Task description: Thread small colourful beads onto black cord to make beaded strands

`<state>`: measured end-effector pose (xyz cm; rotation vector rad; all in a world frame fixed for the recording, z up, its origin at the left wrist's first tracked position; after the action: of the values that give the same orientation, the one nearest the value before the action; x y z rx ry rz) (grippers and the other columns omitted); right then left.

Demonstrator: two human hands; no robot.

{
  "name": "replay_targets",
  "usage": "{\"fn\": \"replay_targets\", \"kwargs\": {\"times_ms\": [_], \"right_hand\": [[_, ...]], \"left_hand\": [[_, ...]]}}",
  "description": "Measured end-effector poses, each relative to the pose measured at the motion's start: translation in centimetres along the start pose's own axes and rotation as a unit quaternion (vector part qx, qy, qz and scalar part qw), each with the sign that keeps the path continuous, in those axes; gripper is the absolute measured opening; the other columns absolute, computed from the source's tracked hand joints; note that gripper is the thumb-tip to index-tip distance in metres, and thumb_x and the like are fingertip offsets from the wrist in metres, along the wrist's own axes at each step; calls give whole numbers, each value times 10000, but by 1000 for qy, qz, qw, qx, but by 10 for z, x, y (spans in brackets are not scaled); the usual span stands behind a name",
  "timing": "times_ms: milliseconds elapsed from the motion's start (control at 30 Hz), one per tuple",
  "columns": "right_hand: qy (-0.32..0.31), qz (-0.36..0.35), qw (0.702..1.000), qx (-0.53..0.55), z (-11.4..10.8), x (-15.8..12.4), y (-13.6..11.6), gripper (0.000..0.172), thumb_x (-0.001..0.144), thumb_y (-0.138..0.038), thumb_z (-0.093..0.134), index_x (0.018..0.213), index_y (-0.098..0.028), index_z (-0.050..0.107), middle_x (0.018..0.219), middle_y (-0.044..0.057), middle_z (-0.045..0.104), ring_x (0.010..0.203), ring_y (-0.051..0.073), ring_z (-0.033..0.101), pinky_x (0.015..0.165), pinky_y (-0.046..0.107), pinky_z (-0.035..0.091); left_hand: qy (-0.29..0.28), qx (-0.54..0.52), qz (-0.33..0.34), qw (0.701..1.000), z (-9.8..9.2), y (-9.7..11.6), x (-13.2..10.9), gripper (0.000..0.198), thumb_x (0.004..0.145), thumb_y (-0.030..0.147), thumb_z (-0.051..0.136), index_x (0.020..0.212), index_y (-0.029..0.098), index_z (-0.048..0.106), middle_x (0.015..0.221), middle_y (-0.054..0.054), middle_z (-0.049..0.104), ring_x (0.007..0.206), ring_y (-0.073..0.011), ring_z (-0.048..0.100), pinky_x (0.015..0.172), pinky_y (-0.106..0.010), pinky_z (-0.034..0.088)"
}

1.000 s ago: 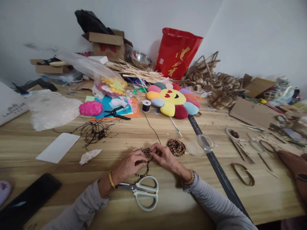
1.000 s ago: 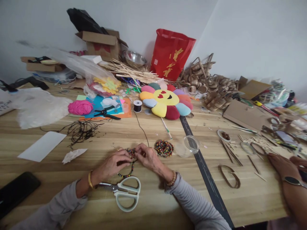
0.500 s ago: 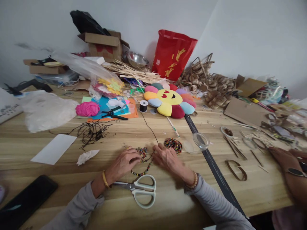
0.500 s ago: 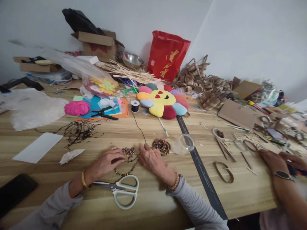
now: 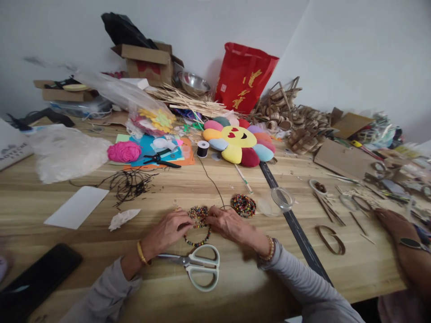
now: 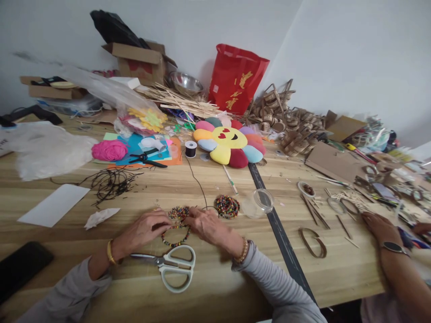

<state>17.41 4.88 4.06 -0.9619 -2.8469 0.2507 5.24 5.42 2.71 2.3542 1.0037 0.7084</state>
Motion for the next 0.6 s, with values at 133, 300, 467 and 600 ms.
{"fn": "replay_targets", "kwargs": {"times_ms": [133, 300, 467, 600], "right_hand": [[-27, -29, 999, -25, 5, 5, -1, 98, 915, -132, 532, 868, -195, 591, 931, 33, 600, 667, 120, 522, 516, 248, 294], [-51, -61, 997, -19, 13, 8, 3, 126, 914, -112, 513, 821, -180, 566, 889, 27, 597, 634, 106, 513, 502, 237, 311], [-25, -58, 998, -29, 8, 4, -1, 168, 888, -46, 486, 945, -187, 560, 974, 60, 604, 674, 131, 524, 499, 247, 324], [-35, -27, 999, 15, 5, -1, 0, 148, 917, -85, 450, 994, -175, 538, 936, 54, 605, 694, 137, 538, 562, 243, 370]], "left_hand": [[7, -6, -11, 1000, 2, -5, -1, 187, 866, 158, 528, 813, 184, 705, 770, -43, 717, 734, -173, 620, 722, -290, 466], [4, -10, -14, 1000, 5, -8, -2, 184, 871, 168, 531, 807, 185, 703, 775, -42, 718, 751, -177, 621, 732, -291, 462], [2, -10, -11, 1000, 2, -7, -2, 166, 859, 159, 548, 809, 182, 705, 770, -46, 709, 728, -179, 619, 725, -296, 456], [15, -10, -18, 1000, -1, -9, -3, 157, 865, 172, 554, 821, 173, 704, 788, -52, 714, 742, -177, 630, 736, -299, 465]]}}
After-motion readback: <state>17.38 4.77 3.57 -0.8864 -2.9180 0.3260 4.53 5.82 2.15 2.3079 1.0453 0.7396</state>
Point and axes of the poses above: each hand's wrist, its own x-axis towards the middle knuckle, its own z-axis out of the palm, y = z × x, the point moved 8 cm from there along x, towards the middle knuckle
